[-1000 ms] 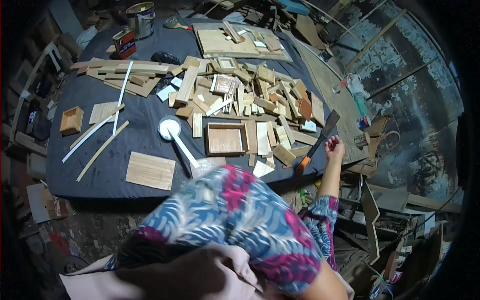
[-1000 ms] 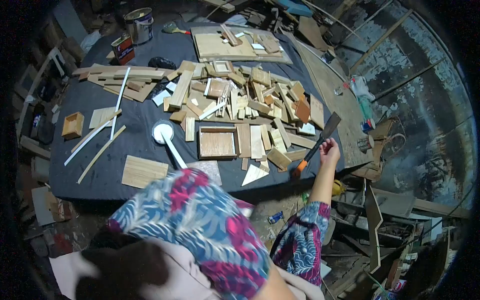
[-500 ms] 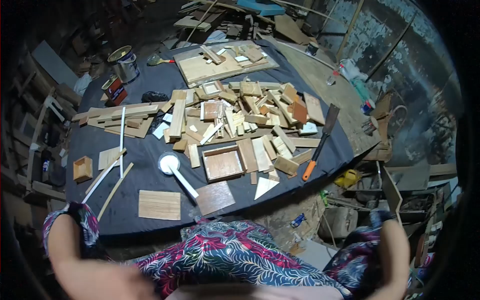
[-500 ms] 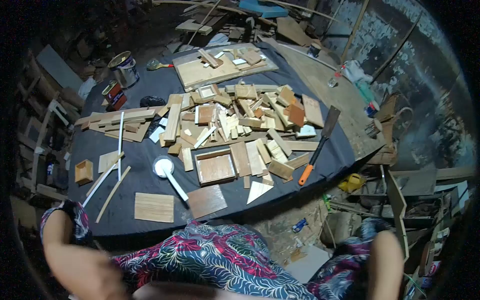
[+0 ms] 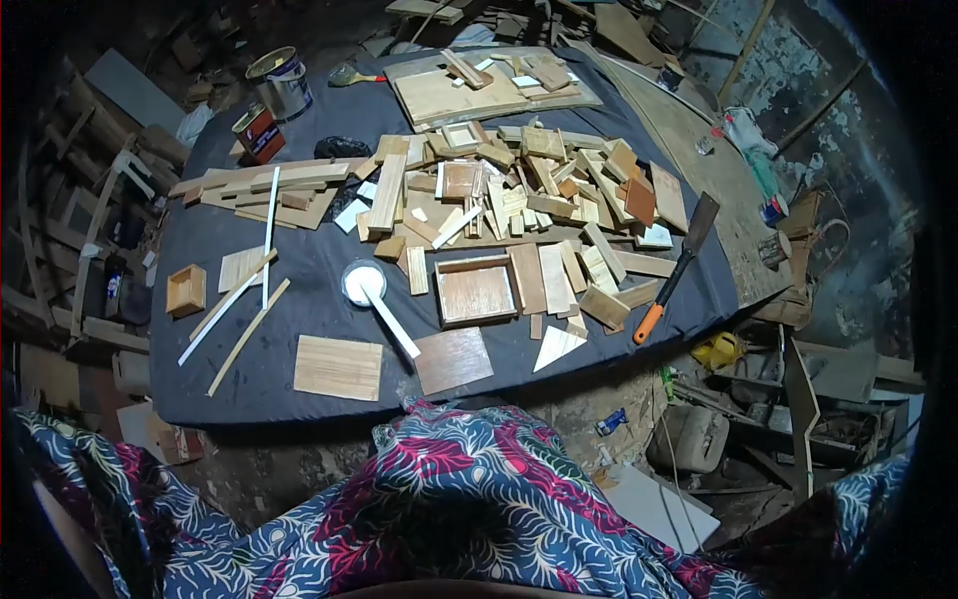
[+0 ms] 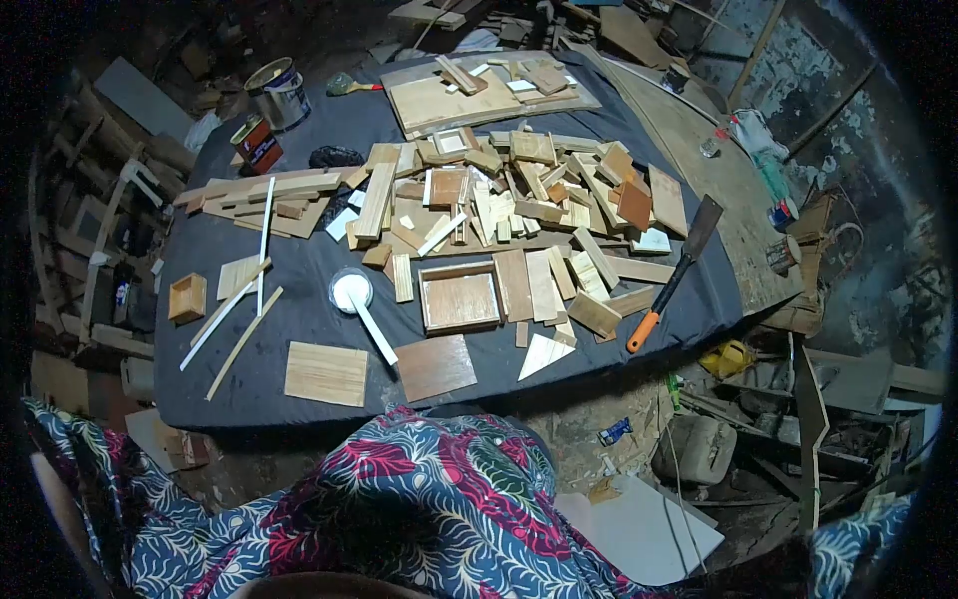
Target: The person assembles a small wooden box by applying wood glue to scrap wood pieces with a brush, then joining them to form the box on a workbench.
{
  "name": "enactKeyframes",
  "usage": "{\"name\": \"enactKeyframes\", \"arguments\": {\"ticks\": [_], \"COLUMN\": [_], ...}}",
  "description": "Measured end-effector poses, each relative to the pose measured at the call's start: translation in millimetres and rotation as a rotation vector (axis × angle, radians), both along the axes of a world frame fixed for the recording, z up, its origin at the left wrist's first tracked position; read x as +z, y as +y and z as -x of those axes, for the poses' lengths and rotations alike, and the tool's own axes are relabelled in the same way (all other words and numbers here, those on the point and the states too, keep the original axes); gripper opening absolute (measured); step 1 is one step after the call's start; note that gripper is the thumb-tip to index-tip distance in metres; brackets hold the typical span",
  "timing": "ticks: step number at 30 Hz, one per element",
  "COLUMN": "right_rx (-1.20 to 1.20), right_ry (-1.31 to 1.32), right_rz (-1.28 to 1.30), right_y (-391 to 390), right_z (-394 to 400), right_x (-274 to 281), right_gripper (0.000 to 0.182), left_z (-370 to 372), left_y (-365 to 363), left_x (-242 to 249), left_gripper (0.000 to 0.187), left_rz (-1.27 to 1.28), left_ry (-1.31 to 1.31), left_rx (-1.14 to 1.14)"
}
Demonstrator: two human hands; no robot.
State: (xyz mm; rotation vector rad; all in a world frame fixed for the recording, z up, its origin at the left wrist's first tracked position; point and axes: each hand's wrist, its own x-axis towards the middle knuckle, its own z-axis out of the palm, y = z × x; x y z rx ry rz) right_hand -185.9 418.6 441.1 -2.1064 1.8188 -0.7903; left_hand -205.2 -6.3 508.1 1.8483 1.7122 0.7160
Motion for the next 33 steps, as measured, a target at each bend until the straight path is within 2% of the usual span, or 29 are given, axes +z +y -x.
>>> {"name": "enactKeyframes", "arguments": {"ticks": [18,33], "right_rx": [-0.213,-0.301], "right_ry": [0.057,0.230], "right_rz": [0.202,0.375], "right_y": [53,71], "right_z": [-13,18], "right_x": [6,32], "right_gripper": [0.038,0.039], "left_z": [-22,-48], "left_y": [-16,-42], "left_x": [6,16], "left_gripper": [0.004,0.002], "left_rz": [-0.461,-0.884], "left_ry": [0.015,0.170], "left_rx": [0.091,0.156]}}
